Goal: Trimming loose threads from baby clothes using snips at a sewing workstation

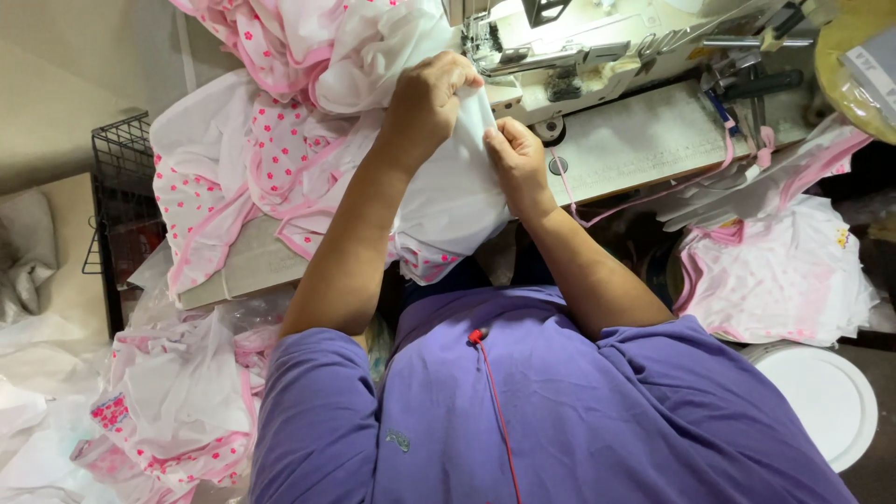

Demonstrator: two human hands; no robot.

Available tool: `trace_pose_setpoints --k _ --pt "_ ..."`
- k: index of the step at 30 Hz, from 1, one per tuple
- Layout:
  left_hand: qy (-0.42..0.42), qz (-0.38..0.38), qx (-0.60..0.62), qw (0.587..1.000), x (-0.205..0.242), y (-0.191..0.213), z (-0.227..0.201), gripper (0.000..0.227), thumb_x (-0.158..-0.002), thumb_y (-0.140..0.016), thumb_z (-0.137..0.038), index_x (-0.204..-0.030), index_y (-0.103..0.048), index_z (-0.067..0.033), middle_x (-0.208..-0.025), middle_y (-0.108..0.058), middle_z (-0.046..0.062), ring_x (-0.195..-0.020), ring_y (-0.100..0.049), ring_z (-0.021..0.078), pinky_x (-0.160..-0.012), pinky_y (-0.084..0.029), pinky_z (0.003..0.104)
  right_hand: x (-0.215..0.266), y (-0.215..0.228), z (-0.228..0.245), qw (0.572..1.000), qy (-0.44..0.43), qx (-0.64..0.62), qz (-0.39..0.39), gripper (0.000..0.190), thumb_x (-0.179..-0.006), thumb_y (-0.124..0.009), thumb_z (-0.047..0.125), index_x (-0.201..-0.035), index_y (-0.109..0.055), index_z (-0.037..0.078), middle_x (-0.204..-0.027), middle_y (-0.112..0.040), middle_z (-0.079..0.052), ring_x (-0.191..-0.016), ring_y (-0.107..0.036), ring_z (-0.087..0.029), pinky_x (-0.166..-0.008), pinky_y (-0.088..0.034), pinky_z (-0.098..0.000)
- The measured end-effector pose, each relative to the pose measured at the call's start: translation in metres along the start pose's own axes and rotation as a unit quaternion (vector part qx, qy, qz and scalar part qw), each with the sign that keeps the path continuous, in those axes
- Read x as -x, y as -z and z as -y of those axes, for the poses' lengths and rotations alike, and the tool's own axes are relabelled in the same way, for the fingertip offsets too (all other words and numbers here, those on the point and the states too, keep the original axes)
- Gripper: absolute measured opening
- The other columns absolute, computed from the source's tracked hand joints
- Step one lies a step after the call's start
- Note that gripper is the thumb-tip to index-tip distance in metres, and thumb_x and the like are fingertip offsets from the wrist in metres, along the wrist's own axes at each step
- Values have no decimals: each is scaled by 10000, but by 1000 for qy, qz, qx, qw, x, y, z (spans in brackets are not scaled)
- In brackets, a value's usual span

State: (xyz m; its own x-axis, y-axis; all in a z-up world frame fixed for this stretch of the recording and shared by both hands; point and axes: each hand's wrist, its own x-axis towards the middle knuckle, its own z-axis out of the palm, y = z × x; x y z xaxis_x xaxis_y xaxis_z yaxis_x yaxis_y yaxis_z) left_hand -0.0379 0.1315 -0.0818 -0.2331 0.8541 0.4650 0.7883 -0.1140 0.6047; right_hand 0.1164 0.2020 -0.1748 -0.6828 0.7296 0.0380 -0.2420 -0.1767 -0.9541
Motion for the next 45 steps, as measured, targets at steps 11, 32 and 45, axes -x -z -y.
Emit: trace_pose_setpoints --k 11,32,45 --pt "24 -91 -402 911 44 -67 -14 520 -908 -593 -276 -1365 -633 -30 -1443 -564 198 -1306 -556 360 -1095 -463 485 21 3 -25 993 40 115 8 242 -1035 -552 268 -827 -479 169 -807 -464 77 -773 -402 -59 -684 -367 -255" --pt "89 -180 -281 938 89 -38 -22 277 -759 -601 -153 -1016 -508 -195 -1627 -312 206 -1463 -378 440 -1100 -315 601 -29 14 -56 997 71 30 -22 140 -1030 -626 198 -930 -617 100 -634 -560 -15 -543 -564 -101 -455 -428 -234" --pt "172 -77 -40 981 146 14 5 429 -754 -551 -48 -1125 -702 -203 -1101 -708 42 -1064 -669 279 -963 -500 393 -29 29 -72 999 31 18 -40 158 -1030 -639 194 -886 -643 130 -576 -586 -13 -503 -527 -65 -452 -402 -191"
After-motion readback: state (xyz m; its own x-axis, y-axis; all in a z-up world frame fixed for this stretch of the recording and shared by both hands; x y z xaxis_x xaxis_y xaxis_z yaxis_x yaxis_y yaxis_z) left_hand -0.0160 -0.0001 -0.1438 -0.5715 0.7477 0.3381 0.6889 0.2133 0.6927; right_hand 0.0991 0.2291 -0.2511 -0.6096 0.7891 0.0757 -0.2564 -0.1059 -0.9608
